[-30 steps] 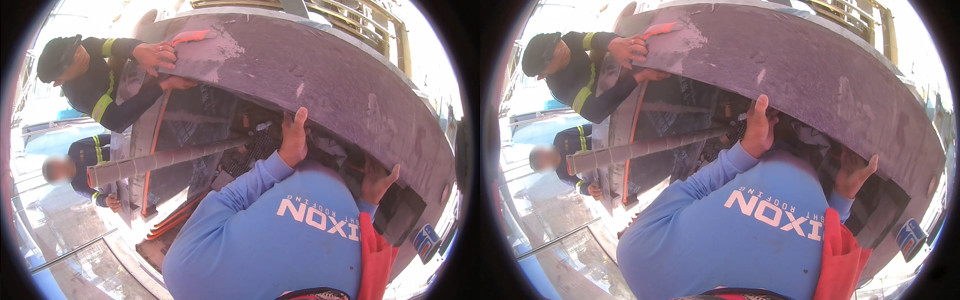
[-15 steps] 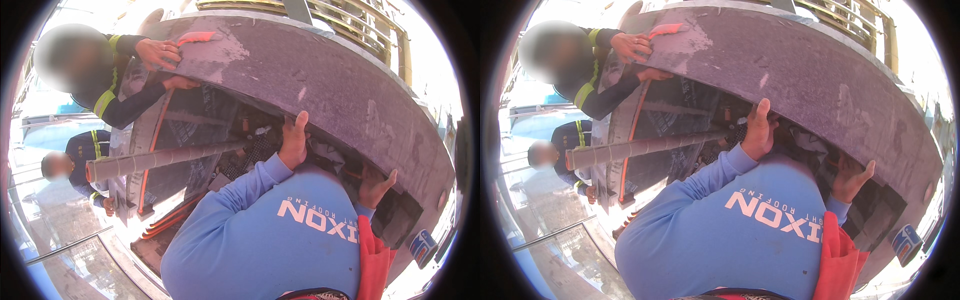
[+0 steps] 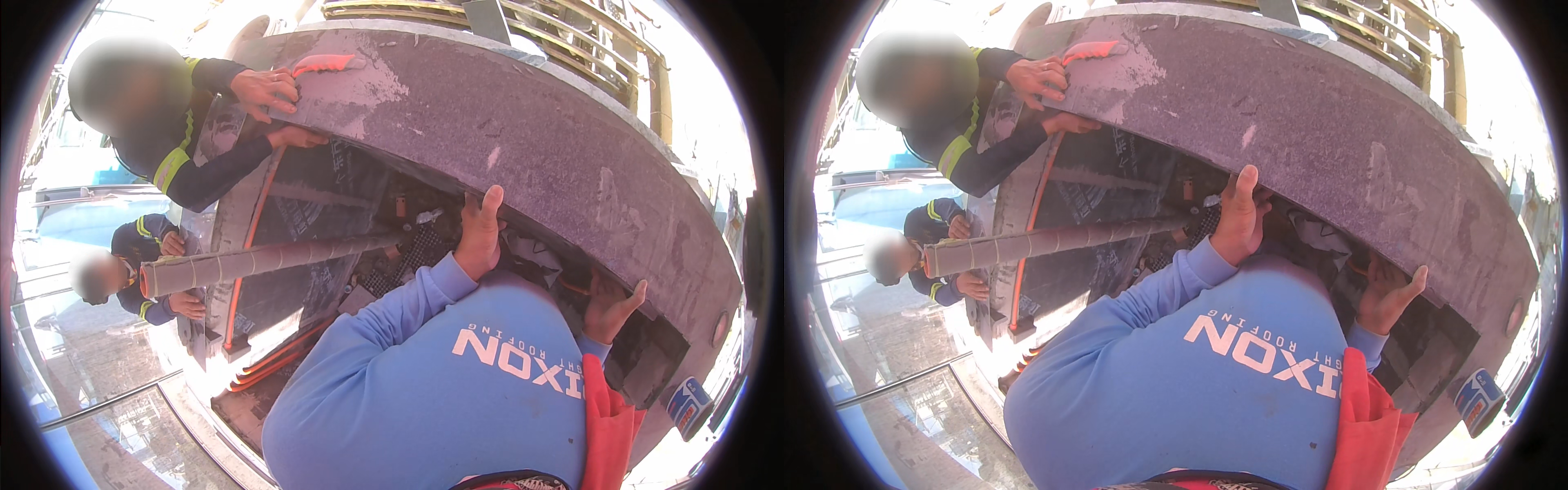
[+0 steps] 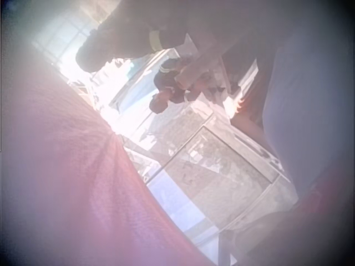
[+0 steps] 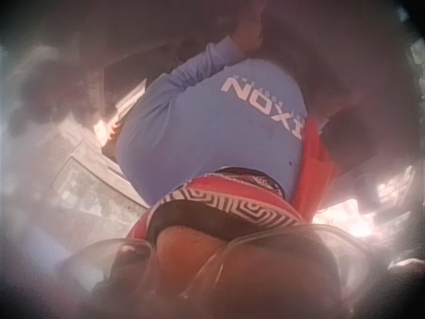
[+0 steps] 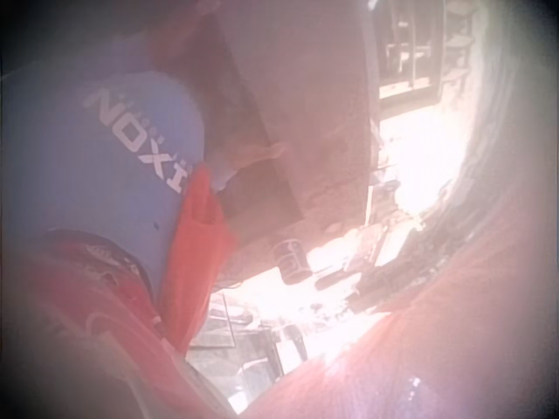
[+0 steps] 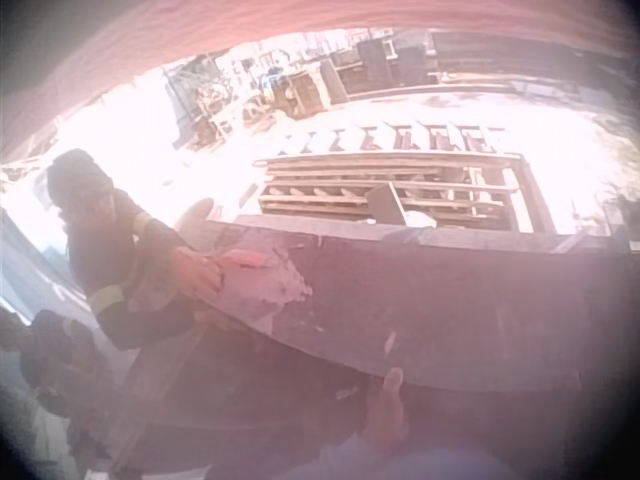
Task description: The person scrapes a surface with a putty knife, then positions and secures a large rectangular panel into a roof opening with assistance from coworkers. The panel is aligned and pressed into place.
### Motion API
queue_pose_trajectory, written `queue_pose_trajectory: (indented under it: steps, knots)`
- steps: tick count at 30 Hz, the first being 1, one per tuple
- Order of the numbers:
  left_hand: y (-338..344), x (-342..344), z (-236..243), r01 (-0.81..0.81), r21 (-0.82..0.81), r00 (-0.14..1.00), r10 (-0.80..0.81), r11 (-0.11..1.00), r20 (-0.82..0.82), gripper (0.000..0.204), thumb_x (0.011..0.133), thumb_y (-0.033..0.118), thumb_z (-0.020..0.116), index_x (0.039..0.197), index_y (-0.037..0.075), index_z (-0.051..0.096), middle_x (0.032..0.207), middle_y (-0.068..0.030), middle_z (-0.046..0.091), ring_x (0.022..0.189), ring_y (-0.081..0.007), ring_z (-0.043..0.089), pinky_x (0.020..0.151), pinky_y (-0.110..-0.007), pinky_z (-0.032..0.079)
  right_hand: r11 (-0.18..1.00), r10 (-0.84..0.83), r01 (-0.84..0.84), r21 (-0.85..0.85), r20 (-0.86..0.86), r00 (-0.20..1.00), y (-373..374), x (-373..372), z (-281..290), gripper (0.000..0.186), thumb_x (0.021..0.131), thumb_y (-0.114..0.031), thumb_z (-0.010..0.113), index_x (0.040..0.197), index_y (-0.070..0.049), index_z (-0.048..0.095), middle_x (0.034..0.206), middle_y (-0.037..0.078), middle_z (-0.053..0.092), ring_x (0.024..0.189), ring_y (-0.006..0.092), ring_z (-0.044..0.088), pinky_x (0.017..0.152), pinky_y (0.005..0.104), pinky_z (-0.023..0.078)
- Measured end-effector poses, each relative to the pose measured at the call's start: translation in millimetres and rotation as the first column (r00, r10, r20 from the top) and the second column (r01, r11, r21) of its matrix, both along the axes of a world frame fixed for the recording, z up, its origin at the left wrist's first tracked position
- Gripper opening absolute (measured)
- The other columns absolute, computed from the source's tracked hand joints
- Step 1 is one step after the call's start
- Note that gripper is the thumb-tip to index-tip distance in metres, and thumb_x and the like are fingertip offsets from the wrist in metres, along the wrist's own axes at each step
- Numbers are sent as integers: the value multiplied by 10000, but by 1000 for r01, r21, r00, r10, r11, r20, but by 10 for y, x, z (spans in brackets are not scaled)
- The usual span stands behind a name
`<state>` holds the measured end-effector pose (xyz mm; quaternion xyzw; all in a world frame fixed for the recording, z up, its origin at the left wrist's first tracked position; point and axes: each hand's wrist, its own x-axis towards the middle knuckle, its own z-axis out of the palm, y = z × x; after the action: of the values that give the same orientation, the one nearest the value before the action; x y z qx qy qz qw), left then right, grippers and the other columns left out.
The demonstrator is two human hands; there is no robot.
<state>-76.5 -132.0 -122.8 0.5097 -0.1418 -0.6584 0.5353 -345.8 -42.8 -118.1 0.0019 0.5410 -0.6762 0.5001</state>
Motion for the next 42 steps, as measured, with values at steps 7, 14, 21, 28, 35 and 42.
queue_pose_trajectory:
  steps: [7,14,21,28,35,42]
  knots:
    - [2,2,43,-2,12,1000,2,1000,-11,817,823,691,766,1378,152,503,1315,-17,511,1154,-189,496,956,-412,399,998,-1,2,-58,12,1000,-28,45,51,933,957,-718,508,1529,14,421,1487,187,507,1311,345,525,1123,462,415]
    - [0,-9,94,-7,14,1000,7,1000,-2,842,807,703,774,1376,147,497,1318,-19,504,1151,-185,492,956,-419,398,1000,-6,6,-11,0,1000,-19,40,56,1002,924,-751,552,1504,57,429,1463,187,513,1319,340,517,1120,445,430]
    - [-4,-13,78,-1,9,1000,1,1000,-7,833,803,715,773,1364,158,510,1304,-7,520,1148,-175,498,950,-414,400,999,-22,22,-27,0,1000,-11,11,11,945,948,-726,521,1529,12,421,1490,192,508,1319,366,520,1112,467,416]
    - [-4,-3,53,3,2,1000,-3,1000,1,833,807,713,773,1376,163,512,1299,-4,537,1155,-180,504,942,-405,402,1000,-22,22,-14,-5,1000,-10,26,10,977,915,-754,559,1487,32,463,1414,159,559,1262,334,556,1037,403,450]
    - [-3,25,-55,12,-2,999,-12,1000,-49,861,889,566,773,1490,93,377,1294,-25,482,1102,-139,500,873,-360,437,999,-21,20,-26,-6,1000,-16,40,37,938,920,-748,557,1457,19,505,1378,166,591,1250,335,562,1035,414,454]
    - [-1,9,42,-10,-21,999,9,1000,-39,798,898,542,777,1455,103,411,1247,-13,499,1058,-120,505,837,-337,444,999,-29,29,-31,-2,1000,-16,32,33,922,935,-734,542,1485,3,485,1416,163,575,1277,339,552,1068,436,445]
